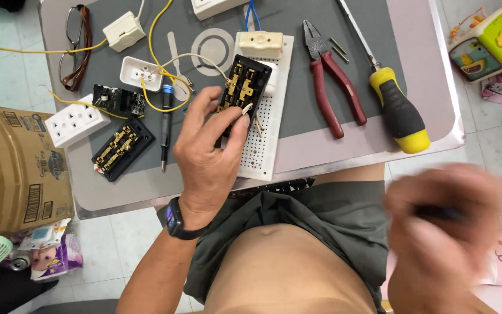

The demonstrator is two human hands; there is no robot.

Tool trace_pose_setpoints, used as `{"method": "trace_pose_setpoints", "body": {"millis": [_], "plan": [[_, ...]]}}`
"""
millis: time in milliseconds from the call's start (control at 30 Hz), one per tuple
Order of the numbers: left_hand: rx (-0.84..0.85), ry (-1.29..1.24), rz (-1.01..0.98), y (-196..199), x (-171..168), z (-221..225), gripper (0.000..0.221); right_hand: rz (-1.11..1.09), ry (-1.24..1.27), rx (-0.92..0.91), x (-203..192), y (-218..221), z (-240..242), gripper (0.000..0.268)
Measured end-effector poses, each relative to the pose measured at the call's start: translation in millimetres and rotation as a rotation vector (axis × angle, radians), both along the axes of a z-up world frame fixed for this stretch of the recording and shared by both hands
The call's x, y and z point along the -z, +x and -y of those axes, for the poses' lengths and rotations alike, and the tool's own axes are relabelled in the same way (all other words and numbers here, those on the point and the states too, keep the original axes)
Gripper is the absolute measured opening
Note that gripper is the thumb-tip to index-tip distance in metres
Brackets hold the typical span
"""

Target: Preparing and connecting electrical wires to terminal blocks and components on a test board using hand tools.

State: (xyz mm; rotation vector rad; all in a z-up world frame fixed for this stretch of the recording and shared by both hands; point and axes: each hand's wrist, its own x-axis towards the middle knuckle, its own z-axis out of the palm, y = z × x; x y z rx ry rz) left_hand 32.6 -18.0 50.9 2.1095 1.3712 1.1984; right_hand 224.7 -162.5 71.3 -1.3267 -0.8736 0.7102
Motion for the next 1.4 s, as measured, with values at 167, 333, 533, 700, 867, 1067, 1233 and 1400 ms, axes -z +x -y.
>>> {"method": "trace_pose_setpoints", "body": {"millis": [167,333,533,700,867,1067,1233,1400], "plan": [[0.0,-0.098,0.153,5.8,2.0,-3.3,0.01,0.022,-0.112,-0.423,49.1,-4.3,-13.7,0.029],[-0.022,-0.067,0.132,8.5,7.4,-2.6,0.008,0.111,-0.11,-0.563,35.4,-11.7,-27.9,0.028],[-0.049,0.016,0.045,10.4,11.3,-0.8,0.007,0.133,-0.022,-0.504,16.0,3.6,-19.3,0.025],[-0.048,-0.001,0.028,8.3,10.7,3.6,0.008,1.144,-1.371,-1.522,-13.3,27.4,-7.7,0.026],[-0.048,-0.096,0.034,2.9,12.2,7.7,0.029,0.369,-0.196,-1.283,13.7,85.5,38.6,0.032],[-0.03,-0.107,0.104,0.1,26.0,10.4,0.044,0.209,-0.101,0.027,-36.4,-26.5,-43.3,0.032],[-0.056,-0.096,0.154,-2.0,24.7,8.0,0.035,-0.326,0.261,-0.335,0.0,-14.1,-84.8,0.032],[-0.092,-0.031,0.158,-4.4,28.8,8.5,0.031,-0.123,0.241,-0.388,-2.4,-35.7,-119.3,0.029]]}}
